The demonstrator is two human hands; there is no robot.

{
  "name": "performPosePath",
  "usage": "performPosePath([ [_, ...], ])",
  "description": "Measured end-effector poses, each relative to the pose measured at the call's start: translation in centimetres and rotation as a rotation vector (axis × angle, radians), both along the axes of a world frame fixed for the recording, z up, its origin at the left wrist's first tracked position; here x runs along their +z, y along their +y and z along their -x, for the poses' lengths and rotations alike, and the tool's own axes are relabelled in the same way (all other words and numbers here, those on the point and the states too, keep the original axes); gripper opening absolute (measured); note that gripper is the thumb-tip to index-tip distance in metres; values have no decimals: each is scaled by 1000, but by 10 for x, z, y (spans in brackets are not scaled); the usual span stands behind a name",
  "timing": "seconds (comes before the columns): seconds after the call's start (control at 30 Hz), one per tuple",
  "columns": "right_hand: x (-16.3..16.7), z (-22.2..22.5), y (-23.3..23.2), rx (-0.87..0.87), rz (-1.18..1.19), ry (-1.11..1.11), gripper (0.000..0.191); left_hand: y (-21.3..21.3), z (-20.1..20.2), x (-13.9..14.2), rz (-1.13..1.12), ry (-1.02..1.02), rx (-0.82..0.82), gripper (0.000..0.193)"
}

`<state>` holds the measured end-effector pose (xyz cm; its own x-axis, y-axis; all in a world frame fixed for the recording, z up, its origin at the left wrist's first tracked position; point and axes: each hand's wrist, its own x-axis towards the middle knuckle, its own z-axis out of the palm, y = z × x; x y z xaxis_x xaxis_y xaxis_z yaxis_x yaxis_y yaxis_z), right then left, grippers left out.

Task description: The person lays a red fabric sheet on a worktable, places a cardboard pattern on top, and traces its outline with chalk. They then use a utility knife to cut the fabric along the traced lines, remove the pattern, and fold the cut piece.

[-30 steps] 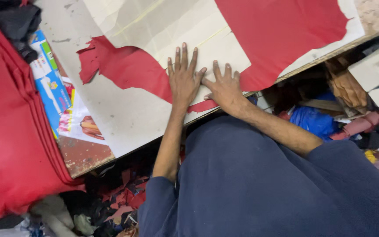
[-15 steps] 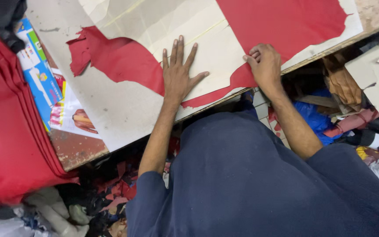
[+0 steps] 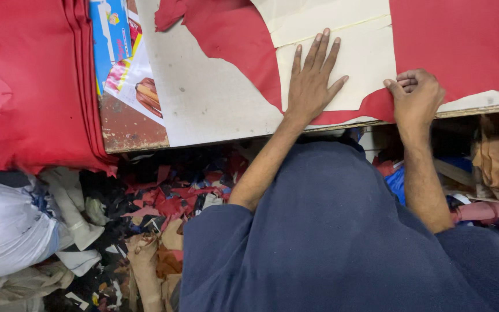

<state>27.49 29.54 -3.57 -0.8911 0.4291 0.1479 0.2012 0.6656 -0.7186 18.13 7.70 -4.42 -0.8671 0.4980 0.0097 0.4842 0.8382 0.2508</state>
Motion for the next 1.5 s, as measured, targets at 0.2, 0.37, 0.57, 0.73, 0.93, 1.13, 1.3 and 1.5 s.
performPosePath([
  [0.2, -10, 2, 5, 18, 37, -42, 20, -7, 4, 1, 41, 18, 1, 84],
  [0.37, -14, -3, 2, 15, 24, -34, 19, -10, 6, -5, 58, 25, -15, 86],
  [0.57, -13, -3, 0, 6, 6, -29, 20, -10, 7, 0, 100, -12, -20, 87],
  [0.73, -14, -2, 4, -3, 12, -47, 21, -10, 4, 4, 86, -8, 3, 88],
  [0.93, -11, -1, 7, -17, 41, -65, 25, -9, 0, 0, 21, 59, 38, 91],
  [1.13, 55, -10, -20, 83, -155, -117, 35, -3, -1, 6, -31, 80, 47, 95],
  [1.3, 179, -63, -43, 592, 290, -4, 49, 5, -4, 14, 18, 30, 34, 97],
  [1.5, 306, -123, 11, 1489, 329, 763, 27, 23, -11, 16, 103, 57, -11, 101],
])
